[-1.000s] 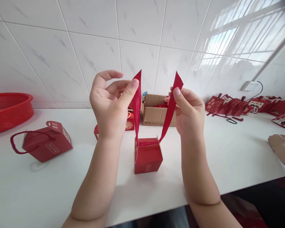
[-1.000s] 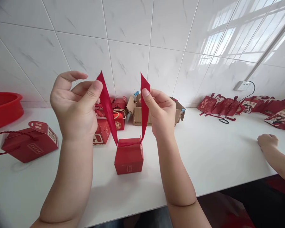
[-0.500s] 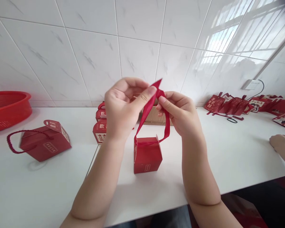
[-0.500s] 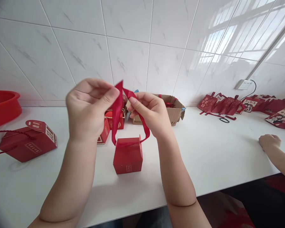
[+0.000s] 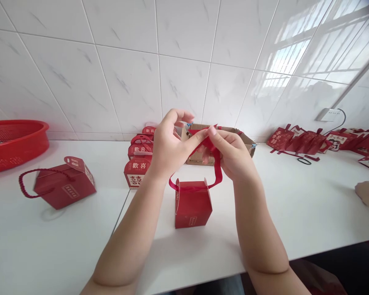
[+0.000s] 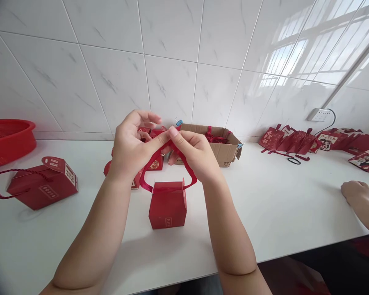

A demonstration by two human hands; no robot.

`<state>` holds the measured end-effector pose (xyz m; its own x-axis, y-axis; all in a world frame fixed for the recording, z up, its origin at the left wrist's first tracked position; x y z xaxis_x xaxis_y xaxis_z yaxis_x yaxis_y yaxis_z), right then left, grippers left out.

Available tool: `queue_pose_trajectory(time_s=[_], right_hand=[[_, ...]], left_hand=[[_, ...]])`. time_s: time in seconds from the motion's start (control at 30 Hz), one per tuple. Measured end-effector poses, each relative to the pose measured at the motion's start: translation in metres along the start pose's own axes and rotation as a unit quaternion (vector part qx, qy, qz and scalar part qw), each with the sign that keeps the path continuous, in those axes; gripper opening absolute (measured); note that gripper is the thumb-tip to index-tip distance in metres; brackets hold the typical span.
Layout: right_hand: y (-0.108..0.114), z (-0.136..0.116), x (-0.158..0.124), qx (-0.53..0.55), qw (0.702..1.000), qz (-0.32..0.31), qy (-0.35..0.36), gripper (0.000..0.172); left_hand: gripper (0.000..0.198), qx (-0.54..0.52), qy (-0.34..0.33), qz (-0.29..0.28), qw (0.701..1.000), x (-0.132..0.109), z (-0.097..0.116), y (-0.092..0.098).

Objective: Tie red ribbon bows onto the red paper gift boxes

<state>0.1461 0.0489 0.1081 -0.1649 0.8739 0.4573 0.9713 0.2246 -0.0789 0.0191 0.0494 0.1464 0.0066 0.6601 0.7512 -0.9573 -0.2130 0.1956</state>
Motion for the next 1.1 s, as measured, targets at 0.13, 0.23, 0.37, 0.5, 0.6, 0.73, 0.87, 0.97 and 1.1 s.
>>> queue_pose_trajectory(time_s=[0.13, 0.23, 0.37, 0.5, 0.6, 0.73, 0.87, 0.97, 1.1], right_hand=[[-0.002, 0.003, 0.001, 0.006, 1.0, -0.029, -0.002, 0.029], [-0.001, 0.005, 0.002, 0.017, 0.999, -0.033, 0.002, 0.024], [-0.001, 0.007, 0.003, 0.037, 0.999, -0.029, -0.004, 0.023], [0.002, 0.012, 0.005, 0.059, 0.998, -0.007, -0.02, 0.024], [0.008, 0.013, 0.006, 0.041, 0.999, 0.023, -0.015, 0.026], [0.013, 0.015, 0.007, 0.019, 0.998, 0.053, -0.01, 0.027], [0.013, 0.018, 0.008, 0.035, 0.998, 0.057, -0.018, 0.027], [0.012, 0.021, 0.009, 0.059, 0.997, 0.053, -0.025, 0.023], [0.013, 0.026, 0.012, 0.085, 0.995, 0.046, -0.036, 0.02]], left_hand=[[0.029, -0.034, 0.073, -0.102, 0.992, -0.005, -0.013, -0.017], [0.033, -0.07, 0.103, -0.121, 0.985, -0.007, -0.015, -0.02], [0.036, -0.175, 0.126, -0.168, 0.962, -0.01, -0.012, -0.032], [0.031, -0.171, 0.123, -0.139, 0.968, -0.007, -0.015, -0.025], [0.027, -0.121, 0.114, -0.126, 0.978, -0.004, -0.02, -0.019], [0.021, -0.069, 0.088, -0.135, 0.984, -0.001, -0.021, -0.017], [0.016, -0.044, 0.057, -0.142, 0.987, 0.002, -0.018, -0.017], [0.012, -0.034, 0.045, -0.15, 0.987, 0.001, -0.018, -0.019], [0.009, -0.035, 0.032, -0.147, 0.988, 0.001, -0.016, -0.02]])
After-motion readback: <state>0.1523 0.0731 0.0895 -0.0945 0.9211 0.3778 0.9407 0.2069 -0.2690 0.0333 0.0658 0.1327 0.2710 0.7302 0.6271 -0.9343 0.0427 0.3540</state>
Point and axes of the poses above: each hand's wrist, its own x-axis towards the middle knuckle, its own y-axis out of the back of the hand, z = x × y, the point moved 10 cm from there along x, towards the middle knuckle, and after that the axes turned 5 degrees about x, right-handed, at the moved point
